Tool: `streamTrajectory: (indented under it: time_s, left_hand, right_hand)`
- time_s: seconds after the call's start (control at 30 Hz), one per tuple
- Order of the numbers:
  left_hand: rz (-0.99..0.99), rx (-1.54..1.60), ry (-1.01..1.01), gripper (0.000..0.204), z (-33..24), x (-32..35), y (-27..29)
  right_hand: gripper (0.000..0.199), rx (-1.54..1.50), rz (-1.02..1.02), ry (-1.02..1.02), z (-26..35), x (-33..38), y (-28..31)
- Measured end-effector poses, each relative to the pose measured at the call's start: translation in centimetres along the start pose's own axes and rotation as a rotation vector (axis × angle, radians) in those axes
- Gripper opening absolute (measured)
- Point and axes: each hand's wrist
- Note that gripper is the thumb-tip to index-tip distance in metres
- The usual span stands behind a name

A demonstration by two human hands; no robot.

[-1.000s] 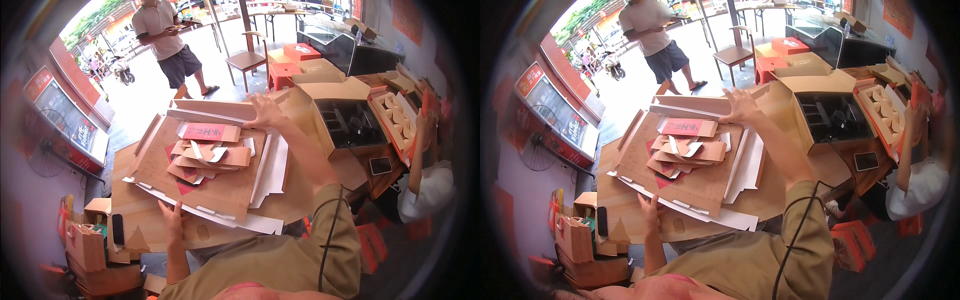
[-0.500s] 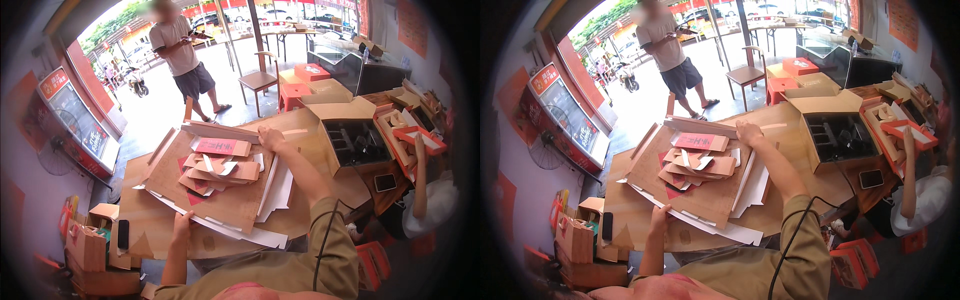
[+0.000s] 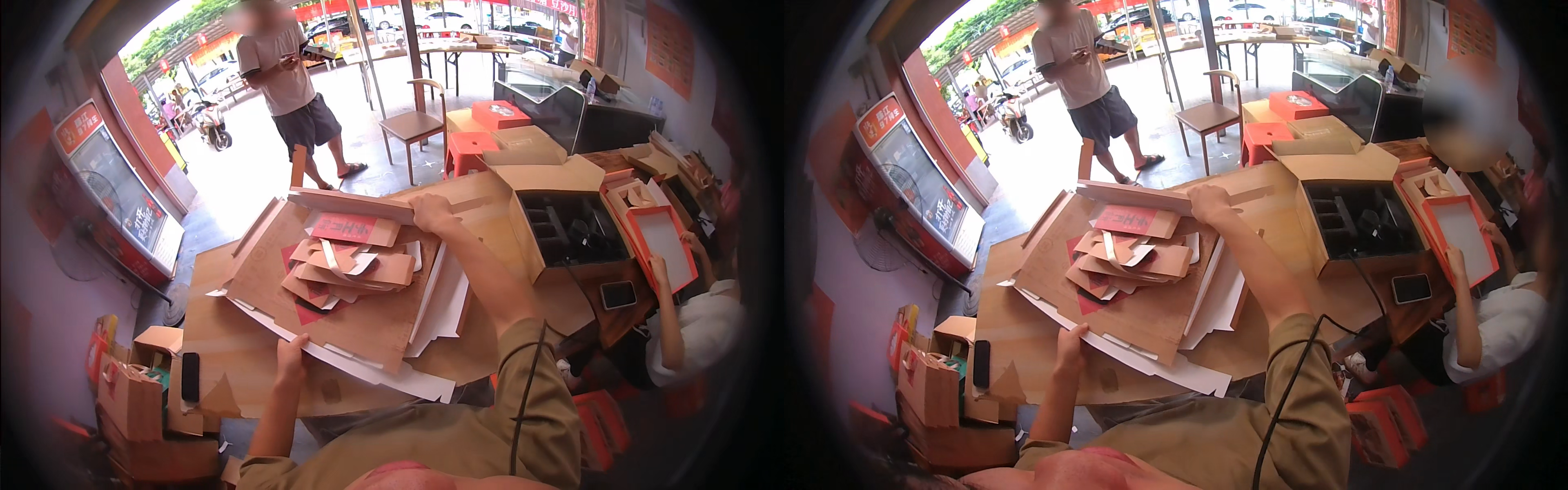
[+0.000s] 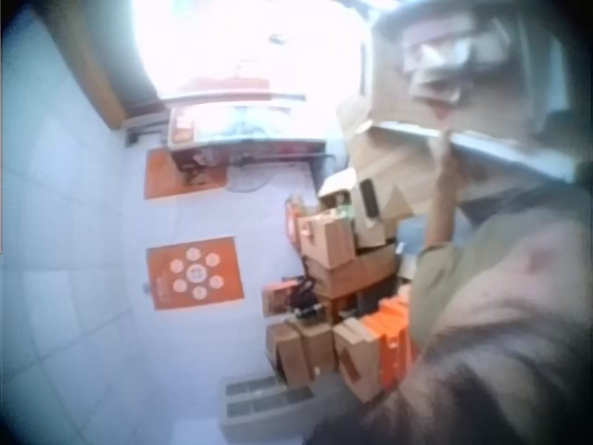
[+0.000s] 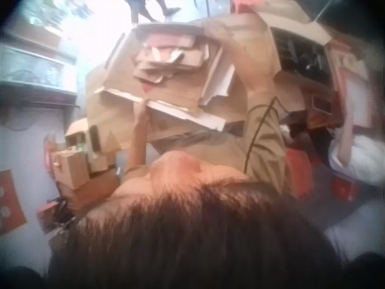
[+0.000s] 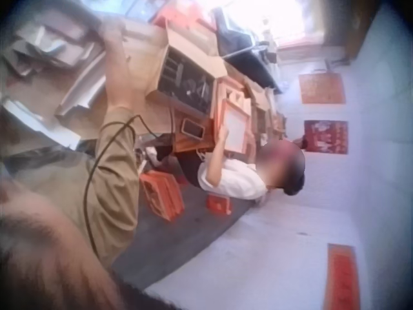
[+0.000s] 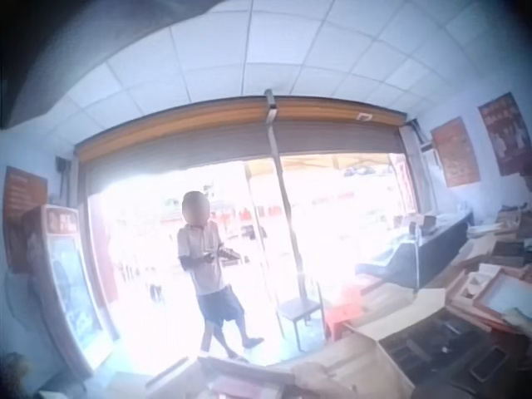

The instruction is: The person assembles a cardboard box by folding a pre-cut insert and placing it into a larger box. They then line the box with white paper and place red printed cards inside. The person works at a table in a shop with other people nearby.

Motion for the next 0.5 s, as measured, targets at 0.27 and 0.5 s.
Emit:
streamTrajectory:
  time_s: [0.27,0.5]
  left_hand:
    - [-0.070,0.058,-0.006,0.022,1.7,-1.5,1.0]
    - [0.013,-0.003,-0.098,0.042,0.8,0.1,0.4]
  right_hand:
    - [0.026,0.019,-0.053,0.066,-0.9,2.7,0.5]
    - [0.025,0.001,-0.064,0.068,0.5,3.4,0.5]
Point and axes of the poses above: each hand's wrist, its own x-axis away from the middle knuckle, its own y-axis out of the back of the hand, z = x × y, and after that the axes turned 7 degrees about -z, right-handed
